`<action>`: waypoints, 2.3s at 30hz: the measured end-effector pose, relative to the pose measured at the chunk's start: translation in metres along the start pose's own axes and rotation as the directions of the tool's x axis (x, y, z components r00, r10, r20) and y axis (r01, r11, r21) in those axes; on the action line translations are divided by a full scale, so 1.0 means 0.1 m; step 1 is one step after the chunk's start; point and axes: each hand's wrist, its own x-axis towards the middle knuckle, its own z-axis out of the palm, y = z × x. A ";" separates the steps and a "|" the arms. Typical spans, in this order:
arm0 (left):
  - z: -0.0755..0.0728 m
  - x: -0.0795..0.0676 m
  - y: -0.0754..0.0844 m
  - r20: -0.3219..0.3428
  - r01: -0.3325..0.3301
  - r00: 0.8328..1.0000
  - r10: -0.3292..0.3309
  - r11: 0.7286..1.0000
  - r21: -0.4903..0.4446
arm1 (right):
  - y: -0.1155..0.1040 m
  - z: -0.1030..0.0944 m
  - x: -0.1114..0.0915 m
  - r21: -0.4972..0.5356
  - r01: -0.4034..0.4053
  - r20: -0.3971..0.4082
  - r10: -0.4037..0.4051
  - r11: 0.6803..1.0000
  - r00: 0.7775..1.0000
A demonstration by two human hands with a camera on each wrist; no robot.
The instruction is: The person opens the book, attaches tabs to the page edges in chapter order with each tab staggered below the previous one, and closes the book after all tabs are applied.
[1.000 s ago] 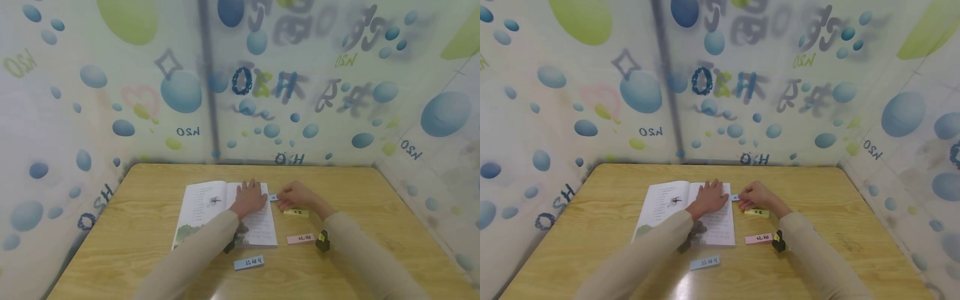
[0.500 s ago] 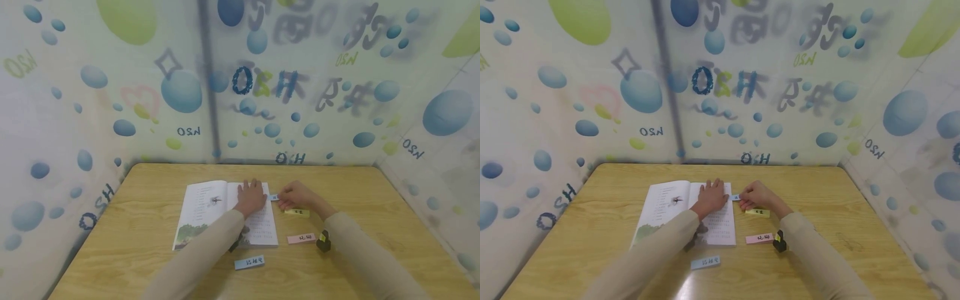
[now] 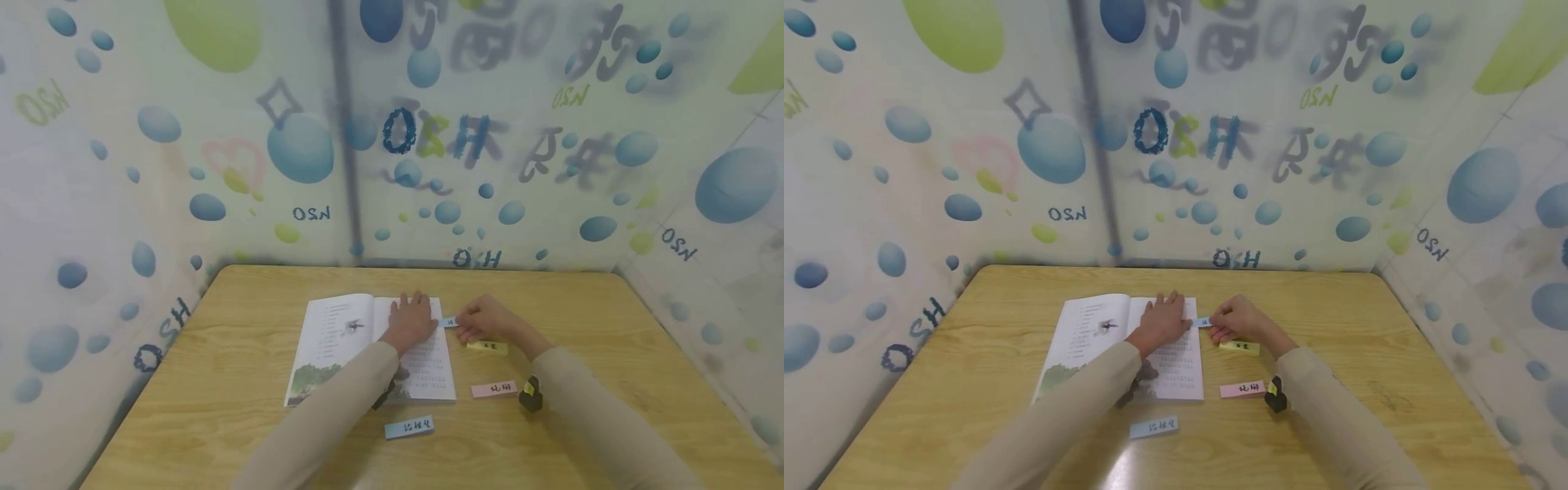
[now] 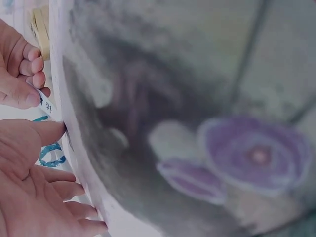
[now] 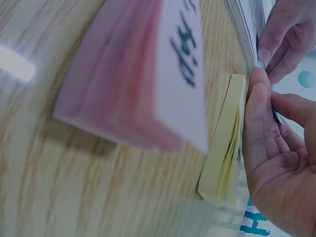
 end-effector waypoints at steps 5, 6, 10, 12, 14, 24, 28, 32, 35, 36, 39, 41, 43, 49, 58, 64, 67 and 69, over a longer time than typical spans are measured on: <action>-0.05 -0.06 0.00 0.006 -0.015 1.000 0.015 1.000 -0.021 | 0.00 -0.02 0.00 -0.008 0.003 -0.002 -0.003 1.000 1.000; -0.07 -0.08 -0.01 0.005 -0.022 1.000 0.022 0.999 -0.027 | 0.01 -0.03 0.00 -0.007 0.007 -0.001 -0.007 1.000 1.000; -0.12 -0.17 -0.07 0.021 -0.053 0.998 0.054 0.998 -0.016 | 0.04 -0.10 -0.02 -0.028 0.030 -0.001 -0.030 0.999 1.000; -0.13 -0.21 -0.11 0.043 -0.069 0.997 0.069 0.998 0.012 | 0.05 -0.15 -0.04 -0.049 0.038 -0.010 -0.038 0.998 0.999; -0.15 -0.28 -0.15 0.074 -0.085 0.994 0.082 0.996 0.034 | 0.06 -0.20 -0.07 -0.075 0.052 -0.023 -0.054 0.996 0.998; -0.16 -0.78 -0.35 0.198 -0.176 0.966 0.164 0.984 0.041 | 0.05 -0.24 -0.34 -0.203 0.116 -0.071 -0.133 0.972 0.989; -0.15 -0.94 -0.44 0.184 -0.234 0.958 0.218 0.970 0.069 | 0.01 -0.11 -0.46 -0.294 0.155 -0.069 -0.182 0.943 0.981; -0.15 -1.06 -0.50 0.168 -0.263 0.954 0.247 0.962 0.079 | -0.05 0.05 -0.58 -0.420 0.180 -0.071 -0.230 0.889 0.971; -0.15 -1.15 -0.53 0.164 -0.251 0.957 0.241 0.967 0.047 | -0.08 0.19 -0.67 -0.532 0.195 -0.073 -0.274 0.824 0.959; -0.16 -1.17 -0.54 0.165 -0.248 0.957 0.239 0.968 0.036 | -0.09 0.23 -0.70 -0.556 0.199 -0.071 -0.285 0.807 0.956; -0.17 -1.24 -0.56 0.162 -0.253 0.956 0.246 0.967 0.025 | -0.12 0.35 -0.78 -0.601 0.217 -0.058 -0.313 0.769 0.948; -0.17 -1.28 -0.56 0.164 -0.268 0.951 0.261 0.963 0.022 | -0.13 0.42 -0.82 -0.606 0.229 -0.033 -0.312 0.762 0.949; -0.17 -1.31 -0.57 0.161 -0.290 0.946 0.282 0.957 0.029 | -0.14 0.47 -0.86 -0.592 0.257 0.001 -0.319 0.764 0.948; -0.13 -1.33 -0.62 0.104 -0.365 0.927 0.360 0.930 0.042 | -0.12 0.57 -0.93 -0.557 0.354 0.118 -0.350 0.752 0.929; -0.16 -1.34 -0.69 0.104 -0.400 0.911 0.399 0.916 -0.010 | -0.08 0.70 -0.89 -0.646 0.420 0.207 -0.384 0.637 0.900; -0.18 -1.33 -0.78 0.115 -0.416 0.900 0.420 0.908 -0.052 | -0.07 0.75 -0.84 -0.656 0.427 0.226 -0.378 0.622 0.898; -0.16 -1.32 -0.83 0.113 -0.439 0.890 0.442 0.897 -0.048 | -0.09 0.76 -0.82 -0.644 0.431 0.233 -0.376 0.631 0.897; -0.16 -1.32 -0.86 0.110 -0.457 0.882 0.458 0.889 -0.034 | -0.12 0.76 -0.81 -0.643 0.427 0.237 -0.366 0.636 0.900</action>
